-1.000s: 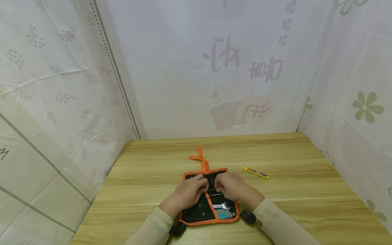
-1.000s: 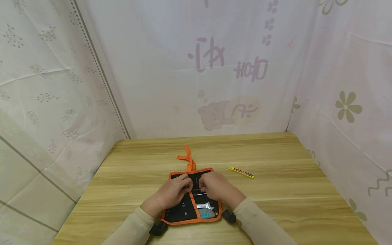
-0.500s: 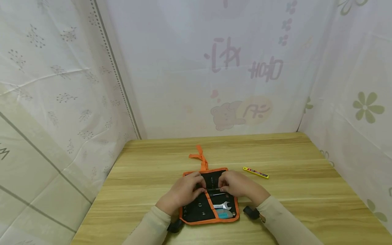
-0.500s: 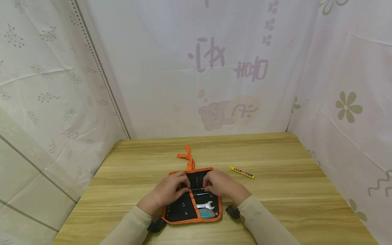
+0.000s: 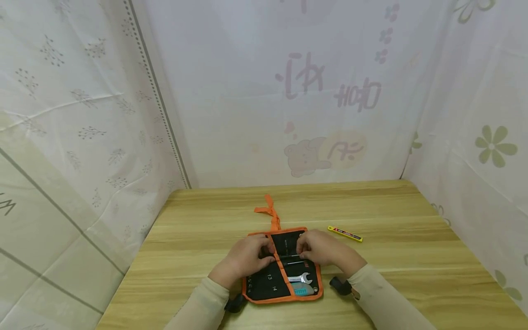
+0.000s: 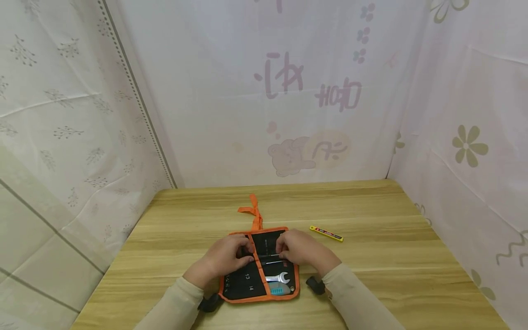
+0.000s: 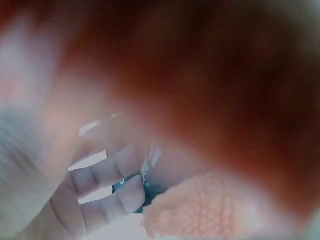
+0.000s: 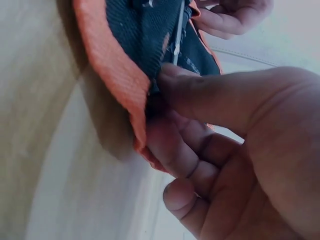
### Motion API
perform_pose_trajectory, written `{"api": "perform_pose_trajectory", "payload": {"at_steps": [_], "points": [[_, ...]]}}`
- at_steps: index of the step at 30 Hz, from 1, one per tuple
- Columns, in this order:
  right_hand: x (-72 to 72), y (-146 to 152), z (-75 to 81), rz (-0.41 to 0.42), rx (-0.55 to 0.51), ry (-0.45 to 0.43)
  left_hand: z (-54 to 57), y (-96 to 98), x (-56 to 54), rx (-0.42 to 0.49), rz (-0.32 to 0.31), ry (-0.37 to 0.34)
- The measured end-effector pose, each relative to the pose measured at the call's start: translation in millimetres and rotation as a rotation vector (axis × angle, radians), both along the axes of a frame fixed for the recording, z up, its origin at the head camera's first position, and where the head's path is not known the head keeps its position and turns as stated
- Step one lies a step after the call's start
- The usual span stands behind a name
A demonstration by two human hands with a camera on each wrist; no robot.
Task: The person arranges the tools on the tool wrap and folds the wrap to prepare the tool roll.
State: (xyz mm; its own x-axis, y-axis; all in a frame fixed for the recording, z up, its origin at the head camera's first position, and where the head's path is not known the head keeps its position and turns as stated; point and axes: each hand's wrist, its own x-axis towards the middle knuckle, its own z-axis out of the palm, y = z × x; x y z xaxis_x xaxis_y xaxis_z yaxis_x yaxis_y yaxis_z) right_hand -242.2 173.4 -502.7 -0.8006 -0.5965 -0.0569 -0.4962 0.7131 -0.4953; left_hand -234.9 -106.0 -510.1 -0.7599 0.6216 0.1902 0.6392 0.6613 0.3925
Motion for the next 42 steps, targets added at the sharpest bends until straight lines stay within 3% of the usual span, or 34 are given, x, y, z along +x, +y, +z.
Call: {"api": "perform_pose_trajectory", "payload": {"at_steps": [10,25,36,42], "points": [[2.1,-8.7,-3.7,0.013,-0.013,0.064,-2.4,4.6,0.5,-0.022,0.016,0.041],[4.2,-15.1,-8.7,0.018,-0.09,0.009,-1.5,6.5,1.5,-0.024,0.017,0.056],[-1.3,-4.6,-6.8,0.006,-0.053,-0.026,2.3,-0.1,-0.3,-0.002,-0.002,-0.03],[-2.7,-2.0,-5.8,0.027,-0.061,-0.043,3.5,-1.2,-1.6,0.001,-0.014,-0.036]]}}
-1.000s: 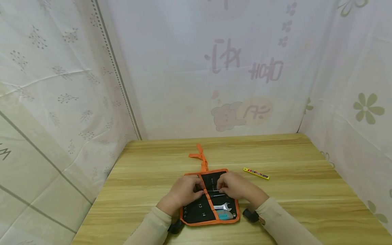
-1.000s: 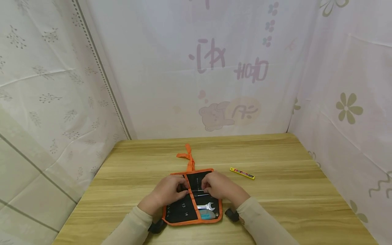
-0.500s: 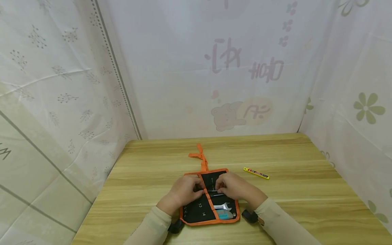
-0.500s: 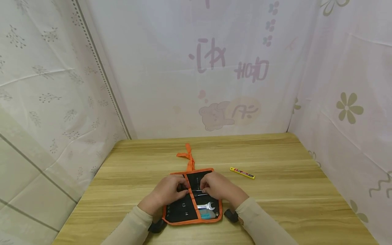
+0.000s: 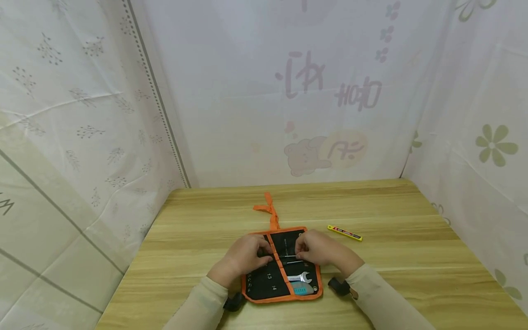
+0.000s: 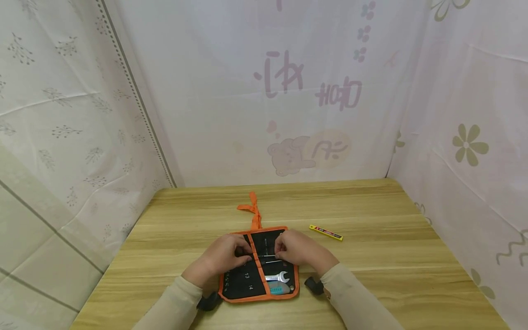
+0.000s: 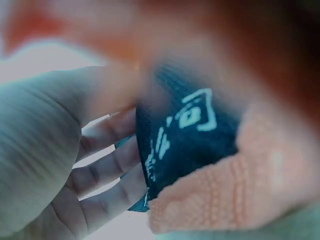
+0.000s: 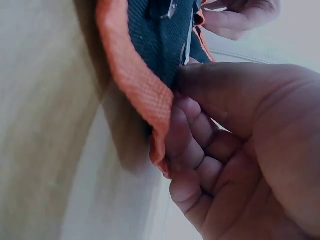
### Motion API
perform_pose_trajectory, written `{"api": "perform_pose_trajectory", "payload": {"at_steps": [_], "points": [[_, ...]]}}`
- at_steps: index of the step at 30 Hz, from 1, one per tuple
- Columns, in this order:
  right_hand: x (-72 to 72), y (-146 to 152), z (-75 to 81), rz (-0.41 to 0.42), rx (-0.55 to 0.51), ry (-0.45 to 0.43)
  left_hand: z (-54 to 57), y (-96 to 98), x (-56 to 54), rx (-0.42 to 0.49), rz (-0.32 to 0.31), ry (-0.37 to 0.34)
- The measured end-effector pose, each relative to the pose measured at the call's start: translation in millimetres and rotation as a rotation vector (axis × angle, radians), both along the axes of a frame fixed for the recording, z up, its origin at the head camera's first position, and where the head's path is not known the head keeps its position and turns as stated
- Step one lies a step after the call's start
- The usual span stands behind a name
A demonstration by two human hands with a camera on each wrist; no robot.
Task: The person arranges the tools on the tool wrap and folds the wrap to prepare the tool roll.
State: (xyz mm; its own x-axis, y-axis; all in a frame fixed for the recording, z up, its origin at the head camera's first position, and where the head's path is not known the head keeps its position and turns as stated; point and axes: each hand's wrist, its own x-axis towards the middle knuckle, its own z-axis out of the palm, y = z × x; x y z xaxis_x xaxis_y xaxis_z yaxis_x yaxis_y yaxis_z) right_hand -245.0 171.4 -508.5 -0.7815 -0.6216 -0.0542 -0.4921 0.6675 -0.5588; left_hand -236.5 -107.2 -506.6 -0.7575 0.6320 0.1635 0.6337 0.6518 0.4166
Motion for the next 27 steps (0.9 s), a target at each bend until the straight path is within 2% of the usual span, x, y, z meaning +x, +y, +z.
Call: {"api": "perform_pose_trajectory", "payload": {"at_steps": [8,27], "points": [[-0.9,-3.9,-3.1,0.004,0.027,0.045,-2.2,0.7,-1.2,0.014,-0.005,0.024],[1.1,-24.4,-2.9,0.068,0.005,0.038,-6.7,3.4,-0.2,0.068,-0.004,0.013]]}}
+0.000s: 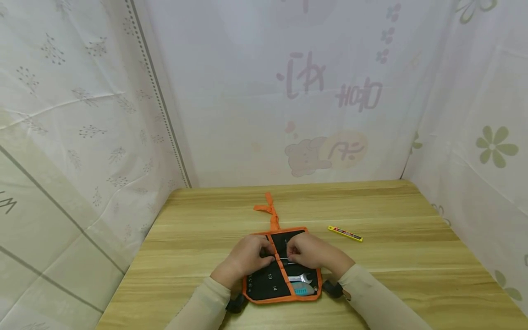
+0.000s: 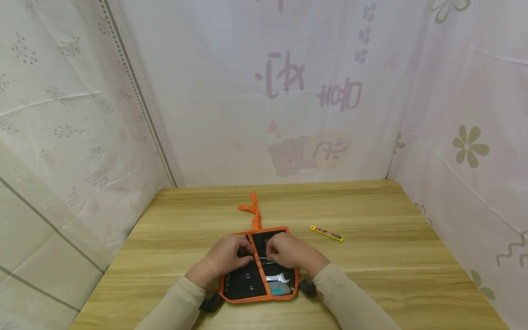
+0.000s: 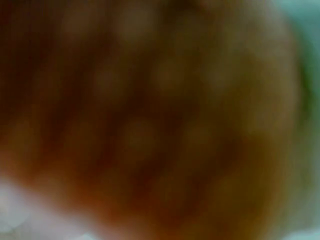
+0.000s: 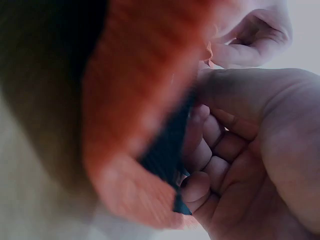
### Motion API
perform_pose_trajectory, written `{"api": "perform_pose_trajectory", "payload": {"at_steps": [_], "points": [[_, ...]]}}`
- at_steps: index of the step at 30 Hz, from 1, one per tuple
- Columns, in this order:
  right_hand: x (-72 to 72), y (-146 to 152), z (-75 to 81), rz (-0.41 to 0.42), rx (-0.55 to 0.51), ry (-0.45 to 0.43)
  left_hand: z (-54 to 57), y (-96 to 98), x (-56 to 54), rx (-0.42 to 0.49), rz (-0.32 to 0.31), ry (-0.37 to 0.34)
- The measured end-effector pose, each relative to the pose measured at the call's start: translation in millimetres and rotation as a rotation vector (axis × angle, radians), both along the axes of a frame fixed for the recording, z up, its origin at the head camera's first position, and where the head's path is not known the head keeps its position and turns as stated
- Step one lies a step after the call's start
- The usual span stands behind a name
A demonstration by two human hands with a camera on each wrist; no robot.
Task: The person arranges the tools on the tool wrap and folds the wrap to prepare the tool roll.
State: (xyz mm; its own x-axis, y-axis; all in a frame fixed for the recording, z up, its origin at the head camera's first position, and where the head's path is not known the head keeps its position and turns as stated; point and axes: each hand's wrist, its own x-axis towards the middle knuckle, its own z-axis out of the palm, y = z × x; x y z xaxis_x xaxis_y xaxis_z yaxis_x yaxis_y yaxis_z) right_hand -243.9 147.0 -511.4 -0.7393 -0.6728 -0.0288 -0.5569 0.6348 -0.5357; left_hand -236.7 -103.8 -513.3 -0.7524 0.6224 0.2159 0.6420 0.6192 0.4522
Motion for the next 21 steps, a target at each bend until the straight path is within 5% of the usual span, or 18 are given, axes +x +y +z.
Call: {"api": "perform_pose_trajectory", "payload": {"at_steps": [21], "points": [[0.0,-12.2,-1.6,-0.005,-0.027,-0.028,-1.1,1.4,1.4,-0.006,0.024,-0.017]]}}
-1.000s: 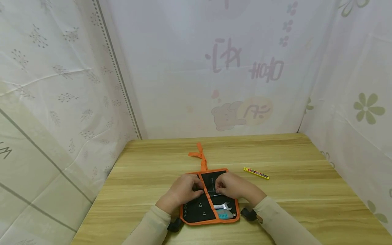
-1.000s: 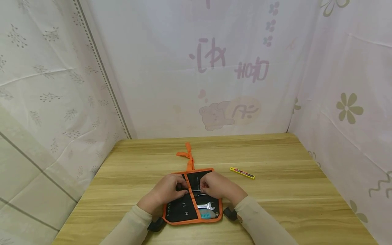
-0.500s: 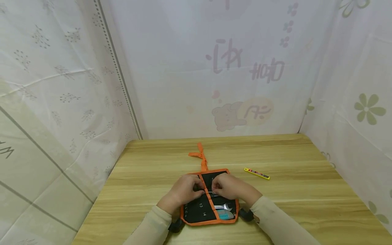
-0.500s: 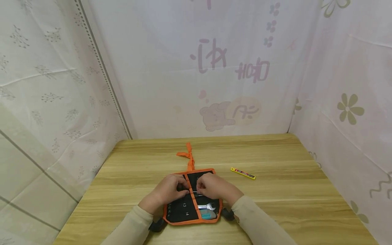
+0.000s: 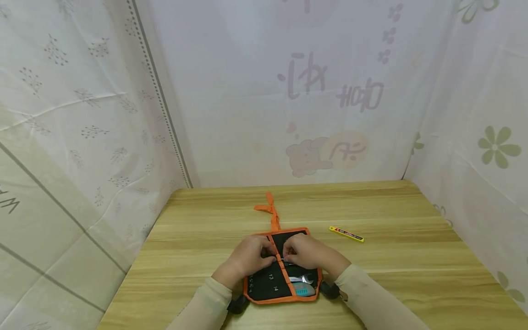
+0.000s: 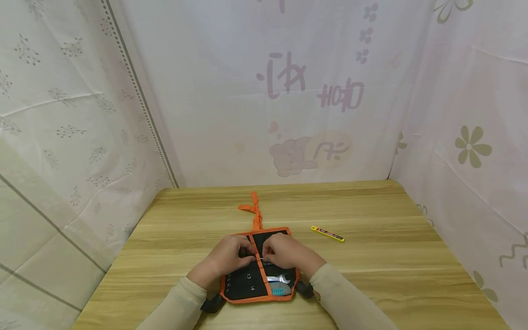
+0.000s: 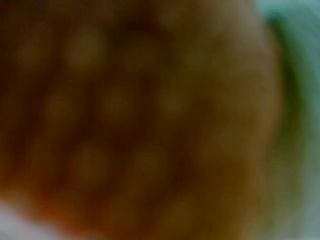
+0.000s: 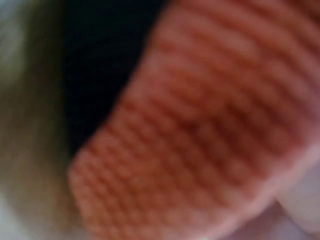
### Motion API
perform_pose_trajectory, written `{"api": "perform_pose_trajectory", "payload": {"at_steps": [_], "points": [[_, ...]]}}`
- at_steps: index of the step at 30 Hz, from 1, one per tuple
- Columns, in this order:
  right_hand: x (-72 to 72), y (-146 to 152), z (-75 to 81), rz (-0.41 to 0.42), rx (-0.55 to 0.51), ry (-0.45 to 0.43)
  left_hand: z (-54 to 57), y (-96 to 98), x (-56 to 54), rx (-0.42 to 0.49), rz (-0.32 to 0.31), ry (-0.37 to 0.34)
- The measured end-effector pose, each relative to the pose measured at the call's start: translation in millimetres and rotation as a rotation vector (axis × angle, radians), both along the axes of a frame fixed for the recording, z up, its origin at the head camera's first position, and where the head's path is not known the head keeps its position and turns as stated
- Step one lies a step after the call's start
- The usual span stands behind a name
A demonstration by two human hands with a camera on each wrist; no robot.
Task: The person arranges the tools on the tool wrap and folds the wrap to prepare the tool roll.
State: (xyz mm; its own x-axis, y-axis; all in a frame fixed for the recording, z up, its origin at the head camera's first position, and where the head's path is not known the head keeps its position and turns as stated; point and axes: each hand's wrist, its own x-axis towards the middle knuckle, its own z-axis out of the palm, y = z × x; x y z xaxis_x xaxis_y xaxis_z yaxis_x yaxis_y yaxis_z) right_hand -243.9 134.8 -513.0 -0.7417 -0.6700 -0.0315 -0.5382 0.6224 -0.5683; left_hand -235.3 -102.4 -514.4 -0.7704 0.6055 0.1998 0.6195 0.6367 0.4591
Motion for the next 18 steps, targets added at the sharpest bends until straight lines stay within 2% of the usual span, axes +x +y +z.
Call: {"api": "perform_pose_trajectory", "payload": {"at_steps": [18], "points": [[3.5,0.4,3.7,-0.011,0.012,0.024,1.8,0.2,-0.3,-0.004,-0.001,-0.003]]}}
